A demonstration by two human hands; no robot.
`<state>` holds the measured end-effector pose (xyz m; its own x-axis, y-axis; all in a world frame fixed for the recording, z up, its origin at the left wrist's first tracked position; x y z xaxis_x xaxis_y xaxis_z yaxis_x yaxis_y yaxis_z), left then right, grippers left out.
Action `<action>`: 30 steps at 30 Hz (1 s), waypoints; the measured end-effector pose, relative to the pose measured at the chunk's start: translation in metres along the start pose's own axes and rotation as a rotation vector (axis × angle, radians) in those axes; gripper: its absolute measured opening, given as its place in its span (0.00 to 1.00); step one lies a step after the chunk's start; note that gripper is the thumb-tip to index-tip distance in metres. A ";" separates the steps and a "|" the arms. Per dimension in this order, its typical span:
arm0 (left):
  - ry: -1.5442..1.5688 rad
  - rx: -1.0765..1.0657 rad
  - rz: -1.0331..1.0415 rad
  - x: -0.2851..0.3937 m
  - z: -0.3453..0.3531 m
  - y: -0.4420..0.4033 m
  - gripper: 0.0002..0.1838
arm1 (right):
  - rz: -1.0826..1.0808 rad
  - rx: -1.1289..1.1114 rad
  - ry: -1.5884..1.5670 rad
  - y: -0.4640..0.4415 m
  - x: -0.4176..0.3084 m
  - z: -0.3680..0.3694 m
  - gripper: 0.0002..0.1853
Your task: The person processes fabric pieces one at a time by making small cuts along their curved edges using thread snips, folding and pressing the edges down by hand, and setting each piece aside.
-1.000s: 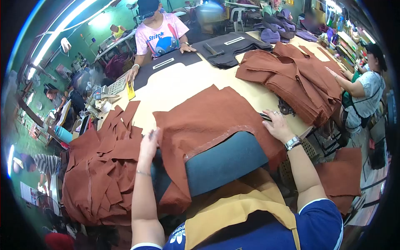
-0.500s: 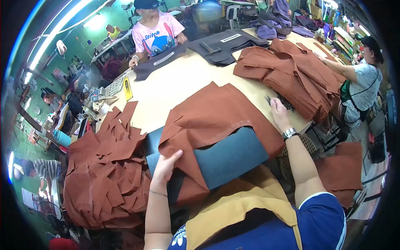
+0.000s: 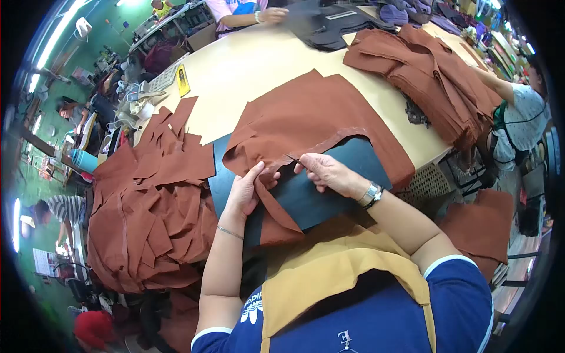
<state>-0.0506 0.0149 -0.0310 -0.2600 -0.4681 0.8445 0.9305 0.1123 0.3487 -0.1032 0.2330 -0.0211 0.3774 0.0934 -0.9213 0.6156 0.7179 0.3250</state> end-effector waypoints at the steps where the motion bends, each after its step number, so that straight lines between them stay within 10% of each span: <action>1: 0.002 -0.011 0.021 0.001 -0.001 -0.001 0.16 | 0.015 -0.024 -0.052 -0.001 0.002 0.003 0.25; 8: 0.045 -0.061 0.184 -0.002 0.008 0.008 0.21 | 0.111 -0.052 -0.224 0.013 0.003 0.017 0.16; 11: 0.099 -0.089 0.238 -0.001 0.016 0.006 0.24 | 0.011 -0.012 0.299 0.013 -0.007 0.032 0.24; 19: -0.045 -0.142 0.242 -0.011 0.010 0.002 0.28 | -0.301 0.026 0.047 -0.013 0.003 0.051 0.24; 30: 0.060 -0.037 0.261 -0.010 0.015 0.001 0.23 | -0.118 -0.178 0.368 -0.004 0.002 0.044 0.13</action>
<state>-0.0509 0.0331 -0.0330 0.0041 -0.4786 0.8780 0.9731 0.2043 0.1068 -0.0745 0.1994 -0.0146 0.0196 0.2208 -0.9751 0.4987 0.8431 0.2010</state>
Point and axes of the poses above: each hand's wrist, its own y-axis away from the middle knuckle, its own z-axis out of the palm, x = y × z, the point moved 3 cm from there along -y, towards the middle knuckle, and after that the axes turned 6 degrees about z, right-handed, at the moved point
